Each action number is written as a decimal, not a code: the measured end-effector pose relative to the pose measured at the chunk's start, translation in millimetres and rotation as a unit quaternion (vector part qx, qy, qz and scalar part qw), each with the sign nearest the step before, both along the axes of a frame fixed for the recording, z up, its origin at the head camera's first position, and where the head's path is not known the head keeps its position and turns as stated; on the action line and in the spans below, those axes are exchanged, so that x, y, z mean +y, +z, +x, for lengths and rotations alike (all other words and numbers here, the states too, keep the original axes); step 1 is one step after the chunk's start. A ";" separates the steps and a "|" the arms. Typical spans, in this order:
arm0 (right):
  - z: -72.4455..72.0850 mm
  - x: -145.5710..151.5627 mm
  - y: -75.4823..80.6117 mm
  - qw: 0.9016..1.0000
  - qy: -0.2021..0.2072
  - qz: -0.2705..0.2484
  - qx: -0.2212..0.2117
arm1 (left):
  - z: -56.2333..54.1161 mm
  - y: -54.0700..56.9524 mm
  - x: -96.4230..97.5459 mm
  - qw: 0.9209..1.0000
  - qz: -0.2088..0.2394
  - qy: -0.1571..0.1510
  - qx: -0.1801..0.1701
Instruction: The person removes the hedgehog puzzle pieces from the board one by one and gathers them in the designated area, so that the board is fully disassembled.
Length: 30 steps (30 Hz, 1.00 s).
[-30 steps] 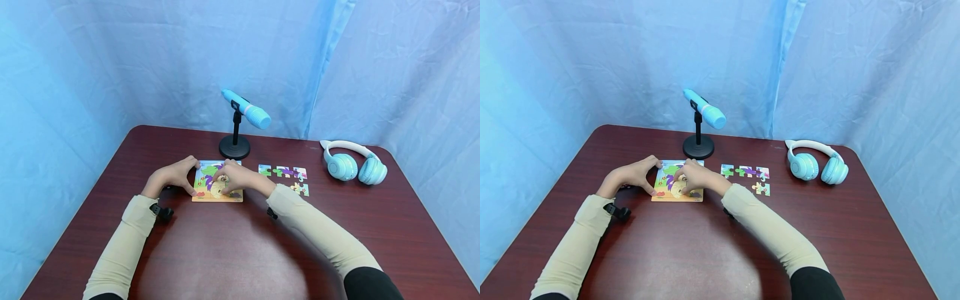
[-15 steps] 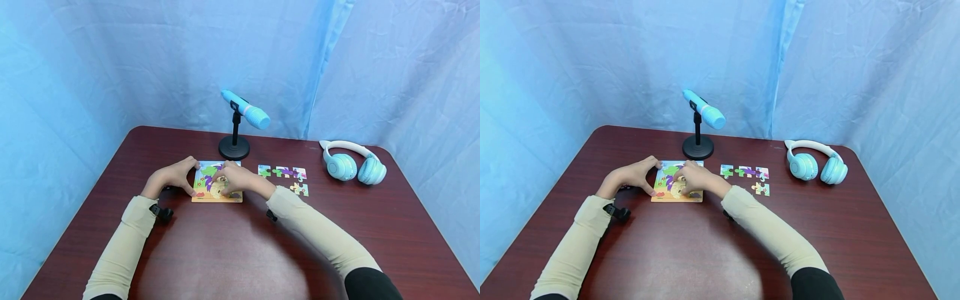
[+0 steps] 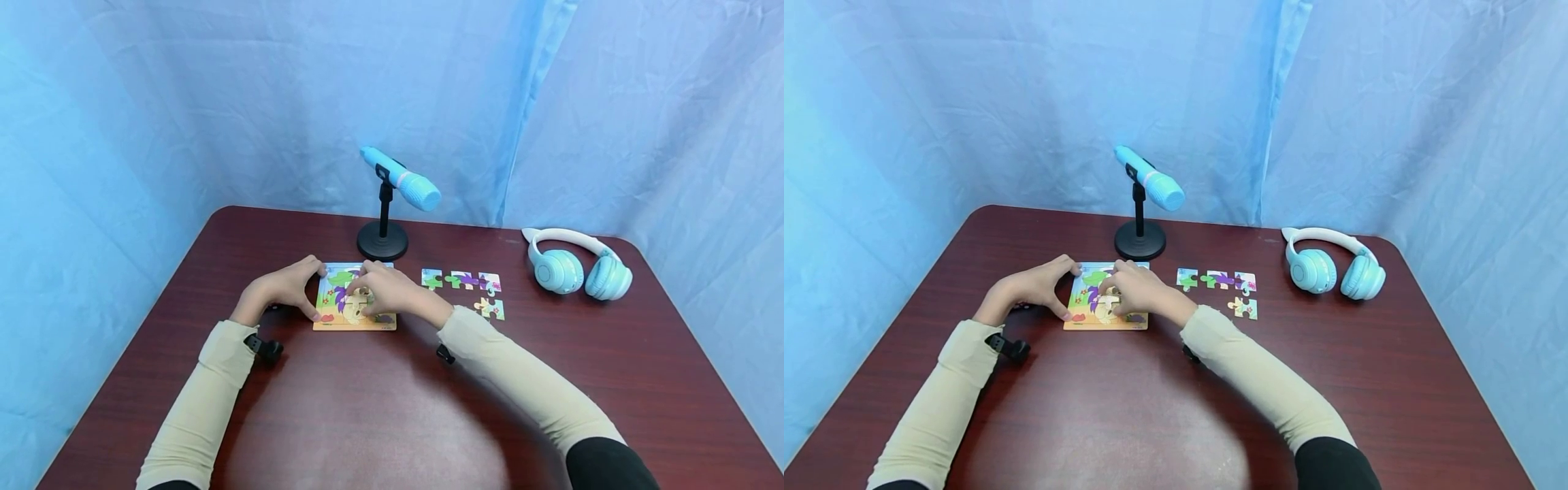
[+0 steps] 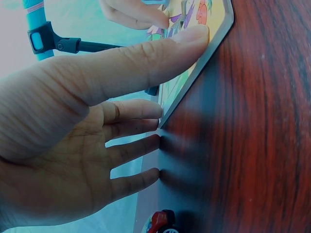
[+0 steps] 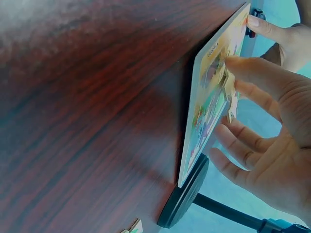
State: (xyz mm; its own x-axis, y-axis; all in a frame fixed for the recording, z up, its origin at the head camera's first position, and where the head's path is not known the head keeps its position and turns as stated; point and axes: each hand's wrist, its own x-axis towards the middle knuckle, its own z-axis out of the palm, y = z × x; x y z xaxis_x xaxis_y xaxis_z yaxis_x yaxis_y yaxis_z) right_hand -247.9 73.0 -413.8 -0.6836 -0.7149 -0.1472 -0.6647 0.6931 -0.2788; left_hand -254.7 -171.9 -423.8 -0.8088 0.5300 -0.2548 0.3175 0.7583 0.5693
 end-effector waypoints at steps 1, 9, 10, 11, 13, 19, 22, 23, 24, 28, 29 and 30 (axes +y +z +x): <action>0.0 -0.1 -0.2 1.000 -0.002 -0.001 0.001 | 0.1 0.2 0.1 1.000 0.000 0.000 0.000; -0.3 0.5 -4.2 1.000 -0.021 -0.008 0.016 | 0.5 0.6 0.7 1.000 0.001 0.002 0.001; -0.2 0.5 -4.4 0.999 -0.024 -0.009 0.018 | 0.4 0.7 0.6 1.000 0.002 0.002 0.001; -0.1 0.4 -4.6 0.999 -0.027 -0.009 0.021 | 0.4 0.7 0.5 1.000 0.002 0.002 0.001; 0.0 0.4 -5.1 0.999 -0.032 -0.008 0.026 | 0.4 0.8 0.3 1.000 0.002 0.003 0.000; -0.5 1.1 -6.8 0.999 -0.035 -0.011 0.039 | -0.1 0.8 -0.1 1.000 0.003 0.001 -0.001; -0.8 2.4 -8.8 0.998 -0.032 -0.018 0.047 | 0.0 0.7 -0.1 1.000 0.004 0.001 -0.001; -0.7 3.1 -9.5 0.998 -0.030 -0.021 0.050 | 0.1 0.7 0.0 1.000 0.004 0.001 -0.001; -0.7 3.7 -10.2 0.998 -0.028 -0.024 0.054 | 0.4 0.8 0.0 1.000 0.005 0.001 -0.002; -0.1 6.4 -12.5 0.997 -0.022 -0.038 0.068 | 1.2 1.1 0.2 1.000 0.007 0.002 -0.002; 0.1 7.2 -12.7 0.996 -0.022 -0.041 0.071 | 1.2 1.1 0.2 1.000 0.007 0.002 -0.001; 0.2 8.1 -12.8 0.996 -0.021 -0.045 0.073 | 1.2 1.1 0.2 1.000 0.006 0.001 -0.001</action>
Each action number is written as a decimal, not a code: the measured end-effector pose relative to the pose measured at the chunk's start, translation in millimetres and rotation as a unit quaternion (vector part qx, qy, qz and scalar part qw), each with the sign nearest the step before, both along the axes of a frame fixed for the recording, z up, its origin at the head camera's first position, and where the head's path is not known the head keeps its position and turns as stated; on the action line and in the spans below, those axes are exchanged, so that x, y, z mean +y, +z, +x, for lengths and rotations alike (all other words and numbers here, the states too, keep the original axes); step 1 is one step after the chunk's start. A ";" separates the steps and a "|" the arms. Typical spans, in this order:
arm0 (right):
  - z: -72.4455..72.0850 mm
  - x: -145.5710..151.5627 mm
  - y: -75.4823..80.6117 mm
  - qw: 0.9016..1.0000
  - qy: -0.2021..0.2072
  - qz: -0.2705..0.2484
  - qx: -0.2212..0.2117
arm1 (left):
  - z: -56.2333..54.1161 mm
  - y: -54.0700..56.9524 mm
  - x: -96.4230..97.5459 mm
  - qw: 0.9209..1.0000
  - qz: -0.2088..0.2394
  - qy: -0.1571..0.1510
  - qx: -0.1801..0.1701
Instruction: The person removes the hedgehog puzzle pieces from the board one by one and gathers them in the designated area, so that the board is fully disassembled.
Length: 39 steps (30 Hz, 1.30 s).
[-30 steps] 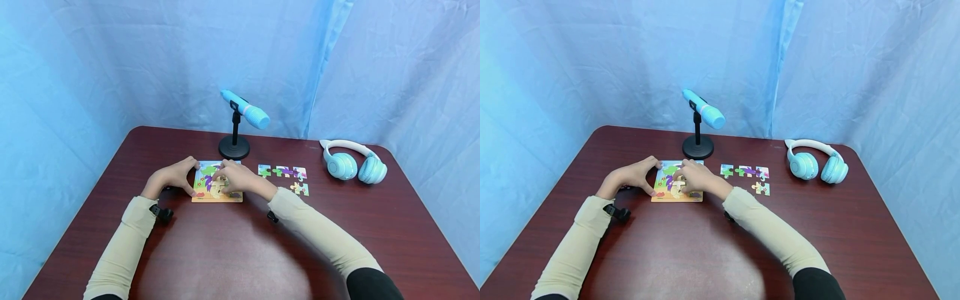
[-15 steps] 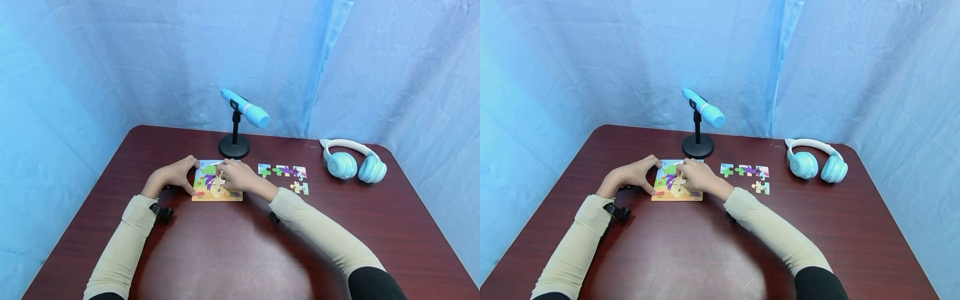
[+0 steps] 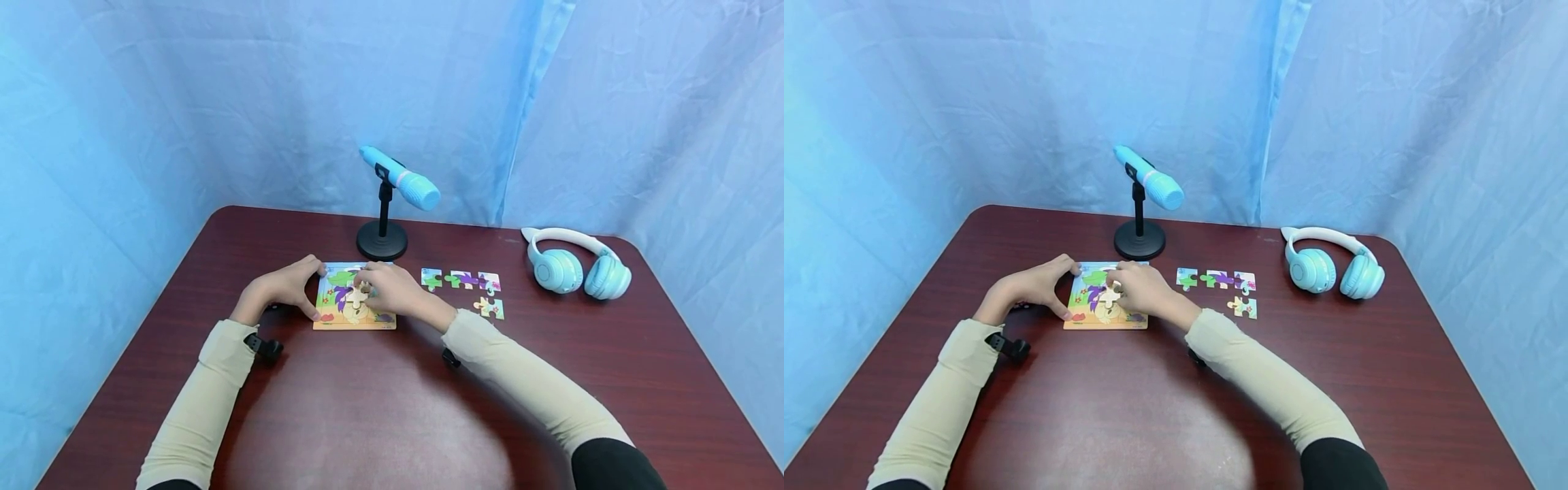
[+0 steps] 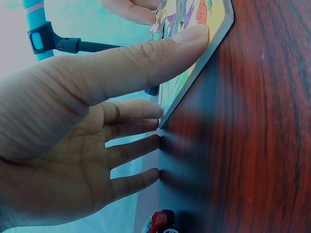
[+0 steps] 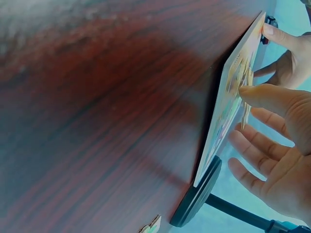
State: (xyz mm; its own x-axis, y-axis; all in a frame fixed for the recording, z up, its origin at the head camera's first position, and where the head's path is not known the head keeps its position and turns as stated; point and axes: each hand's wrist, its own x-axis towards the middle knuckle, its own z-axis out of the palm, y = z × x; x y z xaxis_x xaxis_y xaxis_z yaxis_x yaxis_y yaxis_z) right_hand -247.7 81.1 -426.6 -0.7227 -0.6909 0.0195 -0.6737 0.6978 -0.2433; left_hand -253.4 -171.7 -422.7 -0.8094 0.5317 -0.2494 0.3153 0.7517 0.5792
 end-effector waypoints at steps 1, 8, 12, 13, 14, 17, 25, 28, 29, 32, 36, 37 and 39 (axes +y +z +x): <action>0.2 0.9 -0.1 1.000 0.001 -0.004 0.001 | 0.0 -0.2 -0.1 1.000 -0.001 0.000 0.000; 1.8 13.9 2.4 1.000 0.008 -0.029 0.006 | -0.4 -1.1 -0.6 1.000 0.002 -0.002 0.002; 3.0 27.9 3.9 0.999 0.010 -0.042 -0.009 | -0.4 -1.0 -1.2 1.000 0.002 -0.002 0.004; 3.6 31.9 5.1 0.999 0.011 -0.046 -0.014 | -0.3 -1.1 -1.3 1.000 0.002 -0.001 0.004; 4.5 35.9 6.5 0.999 0.011 -0.048 -0.018 | -0.2 -1.0 -1.4 1.000 0.002 -0.001 0.003; 6.8 48.7 9.3 0.999 0.004 -0.047 -0.026 | 0.1 -0.8 -1.2 1.000 0.003 0.001 0.001; 10.1 87.6 13.0 0.998 -0.013 -0.056 -0.040 | 0.9 0.5 0.2 1.000 0.003 0.005 -0.003; 12.2 102.1 13.1 0.997 -0.016 -0.056 -0.041 | 1.1 0.7 0.3 1.000 0.002 0.004 0.000; 13.1 106.9 13.0 0.998 -0.017 -0.055 -0.040 | 1.1 0.6 0.3 1.000 0.001 0.003 0.000; 14.9 120.0 11.5 0.998 -0.017 -0.053 -0.036 | 1.2 0.3 0.1 1.000 0.000 0.001 0.002; 17.0 135.5 10.1 0.998 -0.004 -0.054 -0.026 | 1.4 0.3 0.0 1.000 0.002 0.000 0.002; 17.8 139.0 9.8 0.998 -0.002 -0.052 -0.023 | 1.5 0.3 0.0 1.000 0.002 0.000 0.002; 19.1 145.2 9.5 0.999 -0.002 -0.048 -0.023 | 1.5 0.4 0.1 1.000 0.002 0.001 0.001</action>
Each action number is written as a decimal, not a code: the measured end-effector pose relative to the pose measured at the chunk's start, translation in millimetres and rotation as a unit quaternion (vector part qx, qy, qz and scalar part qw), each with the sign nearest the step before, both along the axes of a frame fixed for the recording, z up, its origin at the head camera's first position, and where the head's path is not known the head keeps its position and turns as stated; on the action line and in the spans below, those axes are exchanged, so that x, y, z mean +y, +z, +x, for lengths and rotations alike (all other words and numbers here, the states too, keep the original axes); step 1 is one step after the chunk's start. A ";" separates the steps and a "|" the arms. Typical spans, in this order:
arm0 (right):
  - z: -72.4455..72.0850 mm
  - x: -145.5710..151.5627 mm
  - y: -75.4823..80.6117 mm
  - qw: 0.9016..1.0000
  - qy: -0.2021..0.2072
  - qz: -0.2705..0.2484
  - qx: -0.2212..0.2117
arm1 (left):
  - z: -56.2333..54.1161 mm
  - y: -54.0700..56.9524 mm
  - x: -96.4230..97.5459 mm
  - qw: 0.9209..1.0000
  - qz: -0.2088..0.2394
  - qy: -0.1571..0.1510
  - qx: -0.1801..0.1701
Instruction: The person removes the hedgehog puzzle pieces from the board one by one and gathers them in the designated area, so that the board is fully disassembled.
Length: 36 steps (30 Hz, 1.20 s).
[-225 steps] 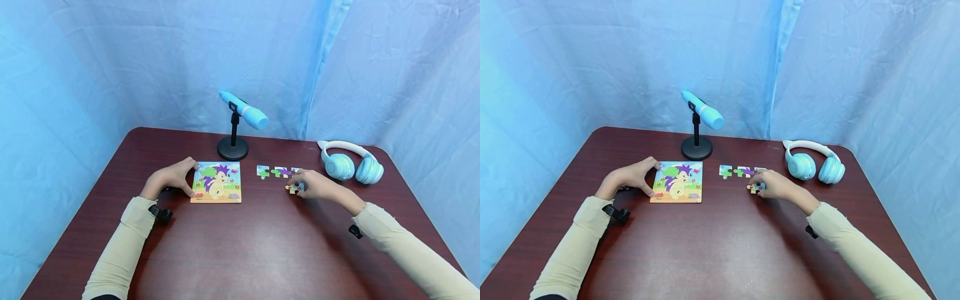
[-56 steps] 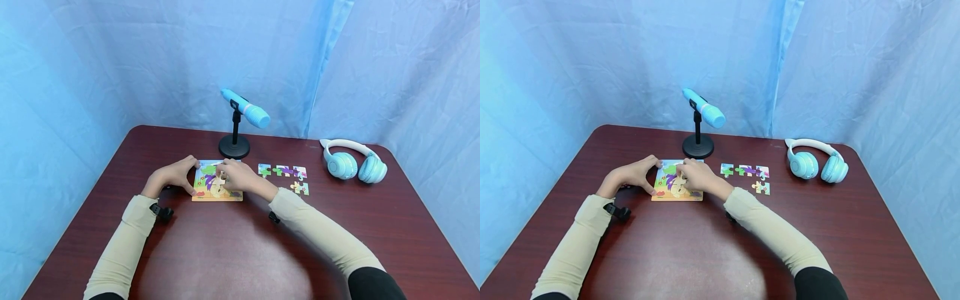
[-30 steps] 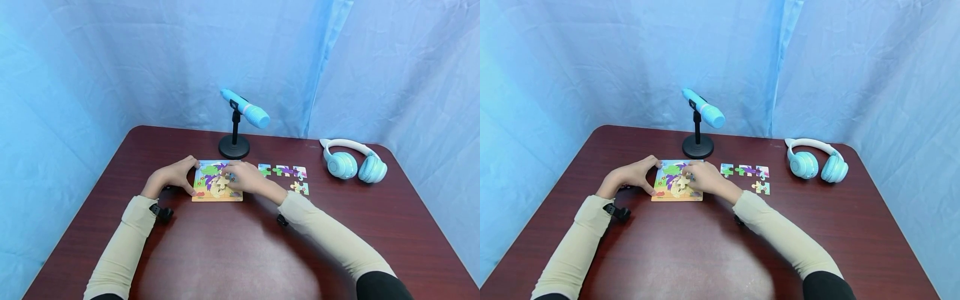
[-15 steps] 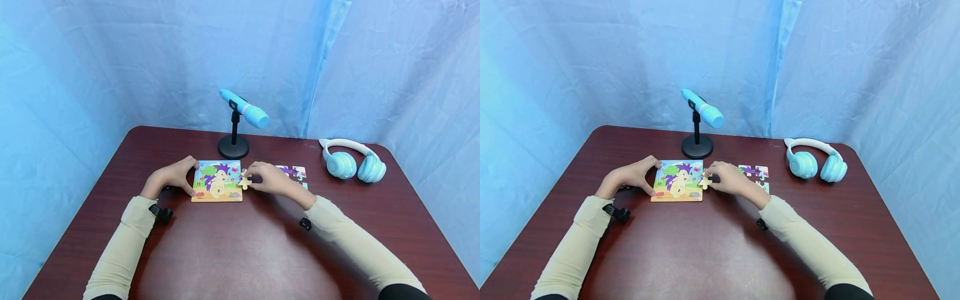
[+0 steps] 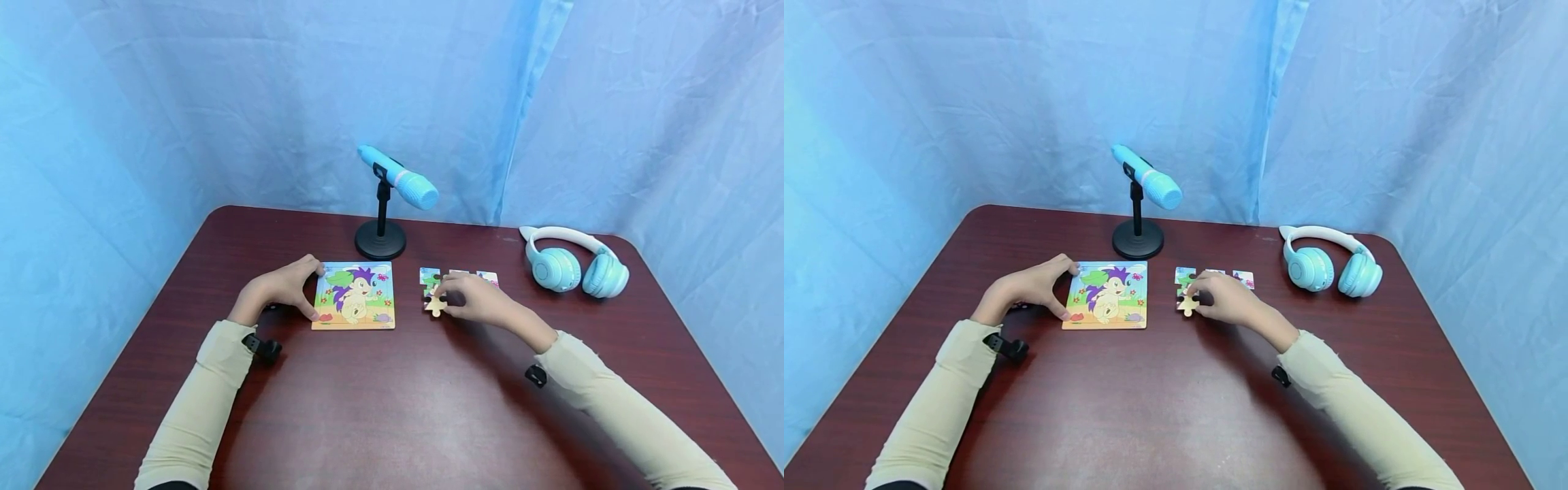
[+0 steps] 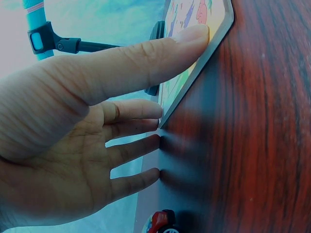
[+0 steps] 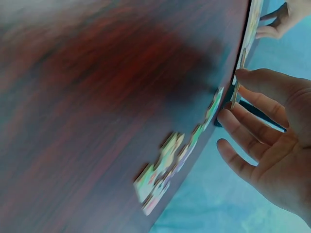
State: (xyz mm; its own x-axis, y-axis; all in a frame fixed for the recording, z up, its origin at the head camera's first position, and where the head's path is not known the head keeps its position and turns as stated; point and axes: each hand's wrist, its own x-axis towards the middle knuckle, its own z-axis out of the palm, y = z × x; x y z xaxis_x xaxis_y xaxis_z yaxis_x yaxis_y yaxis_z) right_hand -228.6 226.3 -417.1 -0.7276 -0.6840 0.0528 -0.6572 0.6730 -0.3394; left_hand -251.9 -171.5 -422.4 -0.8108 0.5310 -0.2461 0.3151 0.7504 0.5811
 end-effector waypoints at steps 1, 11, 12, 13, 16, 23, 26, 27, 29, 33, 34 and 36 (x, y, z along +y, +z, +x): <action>0.7 2.8 0.0 1.000 -0.002 0.003 0.000 | 0.0 0.1 0.1 1.000 -0.001 0.000 0.000; 4.0 25.1 -4.7 1.000 -0.013 0.016 0.010 | -0.5 -1.0 0.1 1.000 -0.001 0.003 -0.002; 4.2 27.0 -5.3 1.000 -0.015 0.017 0.009 | -0.5 -1.2 0.1 1.000 -0.001 0.003 -0.002; 4.3 28.9 -5.8 1.000 -0.018 0.017 0.007 | -0.6 -1.3 0.1 1.000 0.000 0.003 -0.002; 4.8 33.8 -6.7 0.999 -0.030 0.016 -0.001 | -0.7 -1.4 -0.1 1.000 -0.001 0.002 -0.001; 5.6 40.7 -5.1 0.999 -0.043 0.015 -0.017 | -0.4 -0.7 -0.2 1.000 0.002 0.001 0.002; 6.3 42.5 -3.8 0.998 -0.047 0.020 -0.019 | -0.5 -1.1 -0.3 1.000 0.003 0.003 0.003; 6.4 42.9 -3.6 0.998 -0.048 0.021 -0.019 | -0.5 -1.3 -0.4 1.000 0.003 0.003 0.005; 6.3 43.6 -3.6 0.998 -0.050 0.022 -0.018 | -0.5 -1.5 -0.2 1.000 0.004 0.004 0.005; 5.0 45.1 -5.5 0.998 -0.055 0.025 -0.017 | -0.4 -1.7 0.0 1.000 0.006 0.005 0.003; 4.7 45.4 -6.1 0.998 -0.056 0.026 -0.017 | -0.4 -1.7 0.0 1.000 0.007 0.005 0.003; 4.0 45.9 -7.4 0.998 -0.059 0.028 -0.019 | -0.2 -1.5 0.0 1.000 0.007 0.005 0.002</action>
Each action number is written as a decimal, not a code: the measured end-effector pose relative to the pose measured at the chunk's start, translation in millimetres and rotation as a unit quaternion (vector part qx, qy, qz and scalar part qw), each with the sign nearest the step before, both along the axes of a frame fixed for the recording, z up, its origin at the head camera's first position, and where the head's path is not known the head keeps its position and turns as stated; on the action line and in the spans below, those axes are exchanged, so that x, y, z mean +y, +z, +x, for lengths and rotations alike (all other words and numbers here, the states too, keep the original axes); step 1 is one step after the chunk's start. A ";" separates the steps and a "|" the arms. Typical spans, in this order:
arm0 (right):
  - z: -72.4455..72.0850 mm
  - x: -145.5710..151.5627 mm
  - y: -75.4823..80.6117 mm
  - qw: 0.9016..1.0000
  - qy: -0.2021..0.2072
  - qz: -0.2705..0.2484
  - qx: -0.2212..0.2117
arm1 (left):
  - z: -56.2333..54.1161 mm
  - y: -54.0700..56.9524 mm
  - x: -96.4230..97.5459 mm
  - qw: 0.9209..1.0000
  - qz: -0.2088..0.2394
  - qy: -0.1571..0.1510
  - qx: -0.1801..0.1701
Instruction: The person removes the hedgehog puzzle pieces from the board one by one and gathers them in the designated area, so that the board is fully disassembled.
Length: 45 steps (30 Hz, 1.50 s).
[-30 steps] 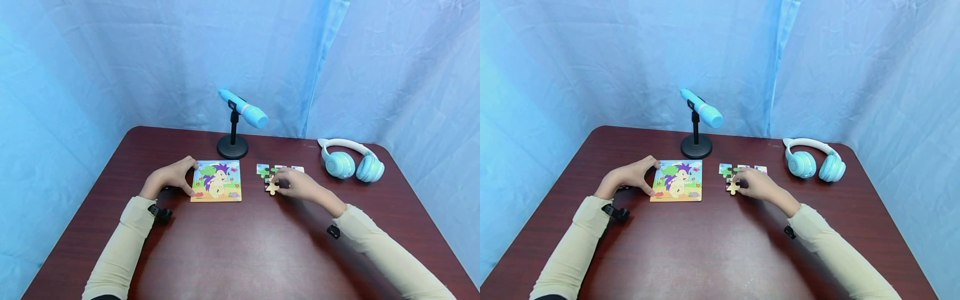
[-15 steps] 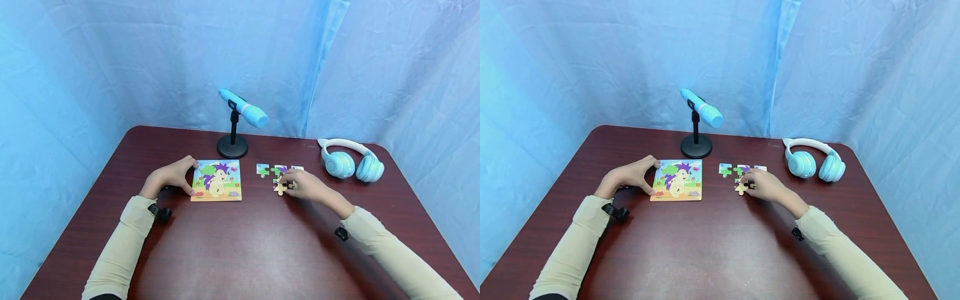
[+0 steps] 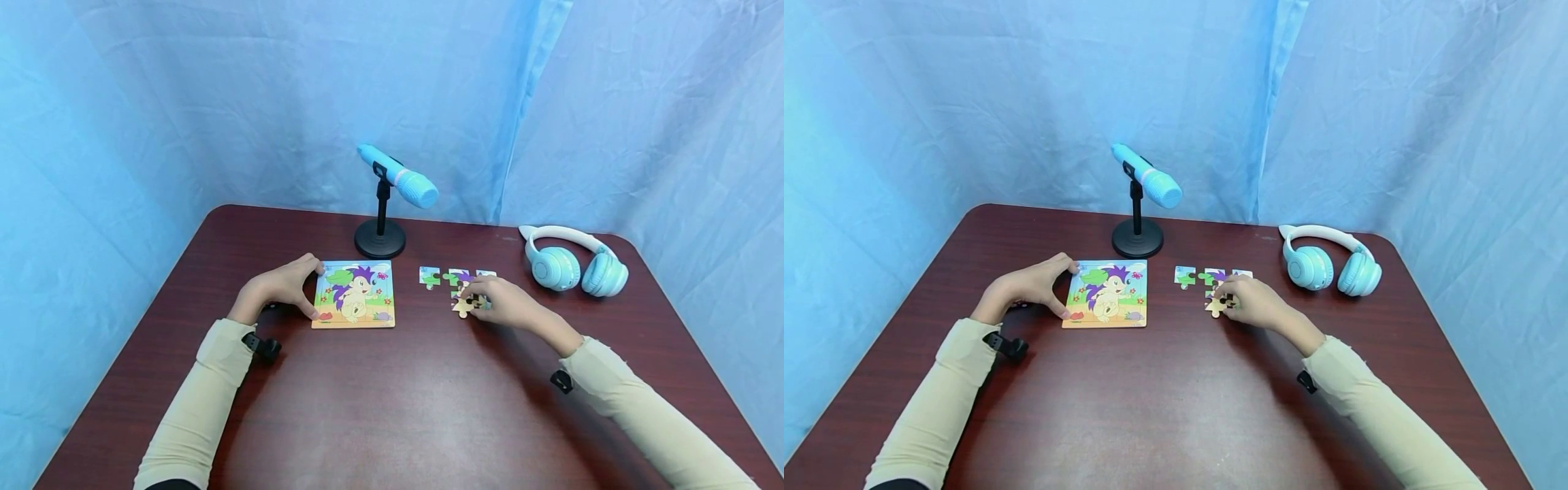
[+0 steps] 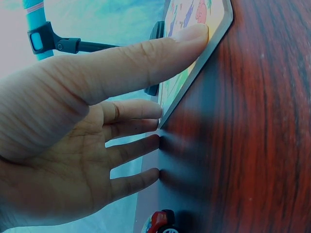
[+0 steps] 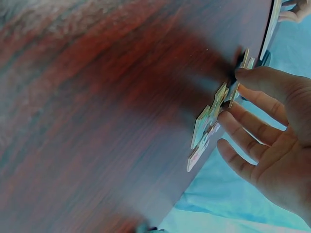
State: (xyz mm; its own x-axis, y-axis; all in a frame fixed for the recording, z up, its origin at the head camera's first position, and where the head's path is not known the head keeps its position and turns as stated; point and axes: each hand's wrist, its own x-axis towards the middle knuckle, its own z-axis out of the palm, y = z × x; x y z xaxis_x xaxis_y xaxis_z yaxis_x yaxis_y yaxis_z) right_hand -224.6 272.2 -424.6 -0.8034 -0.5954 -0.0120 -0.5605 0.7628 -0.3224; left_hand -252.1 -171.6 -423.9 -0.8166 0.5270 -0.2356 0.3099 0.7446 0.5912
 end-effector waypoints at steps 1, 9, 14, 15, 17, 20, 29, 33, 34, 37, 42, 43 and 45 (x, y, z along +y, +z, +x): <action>-0.2 0.1 -0.3 1.000 0.000 0.000 0.000 | 0.0 0.3 0.0 1.000 0.000 0.000 -0.001; 0.5 -0.7 -0.6 1.000 -0.005 0.001 -0.002 | -0.4 2.2 -0.2 1.000 -0.010 0.005 -0.011; 0.7 -0.9 -0.9 1.000 -0.007 0.004 0.001 | -0.8 1.4 -0.8 1.000 -0.007 0.005 -0.011; 0.9 -1.0 -0.7 1.000 -0.007 0.005 0.000 | -0.8 1.3 -0.9 1.000 -0.006 0.006 -0.011; 1.3 -1.4 -0.4 1.000 -0.008 0.005 -0.001 | -0.8 0.9 -1.2 1.000 -0.005 0.004 -0.009; 1.5 -1.8 -0.6 1.000 -0.009 0.006 -0.004 | -0.6 0.3 -1.6 1.000 -0.004 0.001 -0.006; 1.9 -3.0 -2.4 1.000 -0.003 0.005 -0.001 | 0.4 0.4 -2.0 1.000 -0.004 0.001 -0.006; 3.1 -3.2 -1.7 1.000 -0.004 0.003 0.003 | 0.2 -0.8 -2.0 1.000 -0.005 -0.001 -0.006; 3.4 -3.6 -1.9 1.000 -0.002 0.002 0.007 | 0.2 -1.0 -1.9 1.000 -0.005 -0.002 -0.006; 2.9 -7.5 -2.8 1.000 0.010 -0.008 0.020 | 0.3 -1.4 -1.6 1.000 -0.007 -0.003 -0.003; 1.2 -27.4 -4.9 0.999 0.025 -0.027 0.020 | 0.0 -0.4 -0.9 1.000 -0.004 -0.003 -0.003; 1.4 -33.6 -4.8 0.999 0.024 -0.027 0.012 | -0.1 -0.1 -0.7 1.000 -0.003 -0.002 -0.004; 1.3 -47.5 -4.6 0.999 0.026 -0.026 -0.001 | -0.7 0.3 -0.4 1.000 -0.002 -0.001 -0.006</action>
State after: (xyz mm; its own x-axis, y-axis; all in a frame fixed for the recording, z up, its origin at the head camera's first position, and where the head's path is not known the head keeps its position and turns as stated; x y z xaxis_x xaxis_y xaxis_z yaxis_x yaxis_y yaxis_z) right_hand -223.3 224.7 -429.1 -0.7718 -0.6356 0.0186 -0.5976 0.7151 -0.3627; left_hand -252.8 -172.0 -423.6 -0.8125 0.5278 -0.2476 0.3043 0.7461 0.5922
